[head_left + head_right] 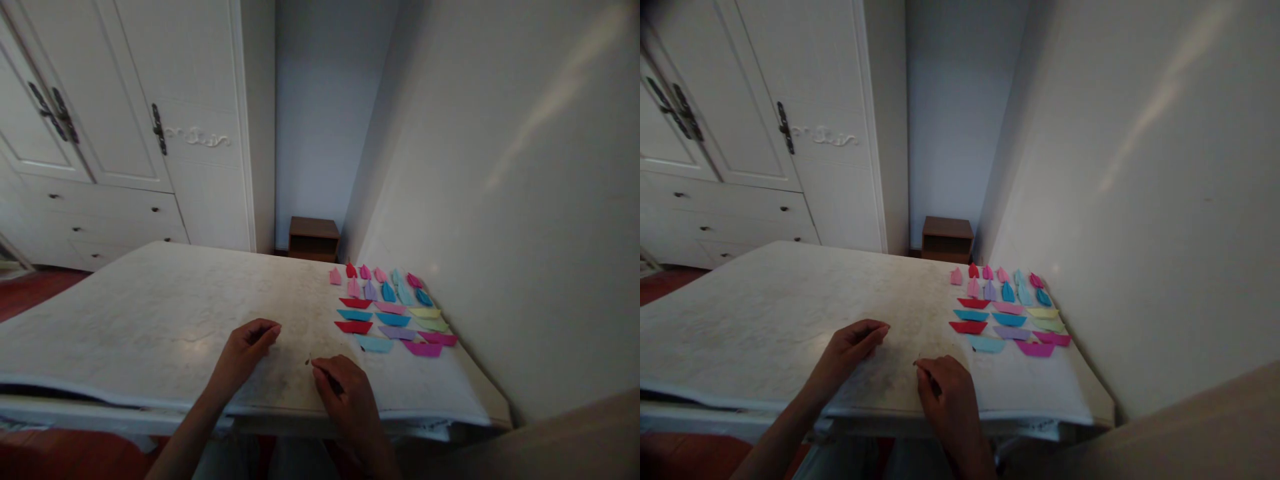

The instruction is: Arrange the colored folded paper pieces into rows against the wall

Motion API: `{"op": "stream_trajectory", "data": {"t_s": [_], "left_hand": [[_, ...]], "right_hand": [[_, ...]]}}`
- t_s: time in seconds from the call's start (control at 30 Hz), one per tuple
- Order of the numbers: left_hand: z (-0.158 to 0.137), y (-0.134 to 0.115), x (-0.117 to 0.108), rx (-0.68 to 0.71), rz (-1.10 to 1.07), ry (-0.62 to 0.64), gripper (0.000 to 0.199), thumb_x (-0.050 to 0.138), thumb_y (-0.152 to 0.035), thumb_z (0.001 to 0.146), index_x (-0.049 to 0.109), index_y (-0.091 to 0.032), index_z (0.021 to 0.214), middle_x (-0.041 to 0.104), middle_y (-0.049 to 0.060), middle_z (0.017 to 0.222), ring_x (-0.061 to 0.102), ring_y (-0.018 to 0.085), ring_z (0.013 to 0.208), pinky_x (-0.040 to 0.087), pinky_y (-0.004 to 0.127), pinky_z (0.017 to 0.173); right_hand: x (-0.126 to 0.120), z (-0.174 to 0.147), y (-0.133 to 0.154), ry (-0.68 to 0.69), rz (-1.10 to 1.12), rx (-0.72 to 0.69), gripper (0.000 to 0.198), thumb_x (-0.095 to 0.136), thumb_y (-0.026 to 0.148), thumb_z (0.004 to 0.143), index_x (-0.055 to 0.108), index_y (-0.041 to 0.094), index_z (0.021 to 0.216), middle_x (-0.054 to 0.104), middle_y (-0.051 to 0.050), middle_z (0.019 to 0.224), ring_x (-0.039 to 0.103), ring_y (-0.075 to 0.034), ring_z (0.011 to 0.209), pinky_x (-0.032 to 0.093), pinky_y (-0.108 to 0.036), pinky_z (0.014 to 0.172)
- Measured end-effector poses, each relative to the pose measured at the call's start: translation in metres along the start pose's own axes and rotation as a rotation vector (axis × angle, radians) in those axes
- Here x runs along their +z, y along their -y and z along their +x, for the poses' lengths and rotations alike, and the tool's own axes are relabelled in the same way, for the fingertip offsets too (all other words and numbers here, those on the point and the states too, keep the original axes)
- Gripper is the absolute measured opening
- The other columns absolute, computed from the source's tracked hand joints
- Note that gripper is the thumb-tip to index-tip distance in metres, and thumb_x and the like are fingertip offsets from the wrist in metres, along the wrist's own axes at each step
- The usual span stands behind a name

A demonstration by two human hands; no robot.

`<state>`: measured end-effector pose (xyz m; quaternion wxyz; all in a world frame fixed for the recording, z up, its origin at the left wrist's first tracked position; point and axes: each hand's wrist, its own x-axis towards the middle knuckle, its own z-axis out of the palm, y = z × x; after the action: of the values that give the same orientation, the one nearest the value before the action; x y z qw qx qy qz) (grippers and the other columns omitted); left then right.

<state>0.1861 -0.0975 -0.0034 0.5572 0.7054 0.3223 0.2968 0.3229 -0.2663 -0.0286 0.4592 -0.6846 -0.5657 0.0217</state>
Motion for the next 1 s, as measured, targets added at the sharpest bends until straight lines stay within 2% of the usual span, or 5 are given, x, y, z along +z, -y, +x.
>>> {"op": "stream_trajectory", "data": {"t_s": [0.3, 0.53, 0.73, 0.9, 1.0], "left_hand": [[0.069, -0.008, 0.039, 0.287, 0.422, -0.004, 0.036, 0.058, -0.035, 0.078, 0.060, -0.015, 0.108, 0.065, 0.009, 0.098, 0.062, 0.021, 0.085, 0.051, 0.035, 0.078], [0.124, -0.004, 0.095, 0.366, 0.762, 0.041, 0.049, 0.057, -0.036, 0.086, 0.050, -0.010, 0.128, 0.056, 0.018, 0.127, 0.052, 0.029, 0.118, 0.041, 0.043, 0.101], [0.161, 0.000, 0.133, 0.396, 0.809, 0.105, 0.054, 0.051, -0.046, 0.090, 0.043, -0.018, 0.137, 0.045, 0.015, 0.144, 0.038, 0.028, 0.135, 0.032, 0.047, 0.108], [0.195, -0.008, 0.158, 0.456, 0.818, 0.224, 0.061, 0.038, -0.057, 0.094, 0.042, -0.017, 0.140, 0.038, 0.017, 0.150, 0.029, 0.029, 0.141, 0.030, 0.051, 0.109], [0.211, -0.015, 0.172, 0.465, 0.838, 0.297, 0.065, 0.035, -0.061, 0.093, 0.043, -0.016, 0.140, 0.034, 0.017, 0.152, 0.023, 0.033, 0.143, 0.029, 0.055, 0.109]], "right_hand": [[0.003, -0.003, -0.003, 0.010, 0.001, -0.031, 0.018, 0.052, 0.019, 0.092, 0.069, 0.020, 0.101, 0.067, -0.003, 0.081, 0.061, -0.017, 0.075, 0.045, -0.027, 0.068], [0.001, -0.001, -0.004, -0.053, -0.036, -0.127, 0.016, 0.051, 0.019, 0.092, 0.067, 0.020, 0.095, 0.067, -0.002, 0.075, 0.060, -0.015, 0.068, 0.043, -0.026, 0.063], [0.009, 0.003, -0.010, -0.132, -0.066, -0.227, 0.020, 0.046, 0.023, 0.093, 0.065, 0.020, 0.088, 0.065, -0.002, 0.066, 0.056, -0.014, 0.058, 0.040, -0.027, 0.056], [0.035, -0.003, -0.029, -0.297, -0.117, -0.240, 0.033, 0.037, 0.029, 0.096, 0.064, 0.022, 0.079, 0.060, -0.002, 0.054, 0.053, -0.015, 0.049, 0.038, -0.029, 0.052], [0.050, -0.010, -0.043, -0.312, -0.195, -0.232, 0.042, 0.033, 0.032, 0.097, 0.063, 0.024, 0.070, 0.055, -0.002, 0.047, 0.050, -0.015, 0.044, 0.038, -0.029, 0.049]]}}
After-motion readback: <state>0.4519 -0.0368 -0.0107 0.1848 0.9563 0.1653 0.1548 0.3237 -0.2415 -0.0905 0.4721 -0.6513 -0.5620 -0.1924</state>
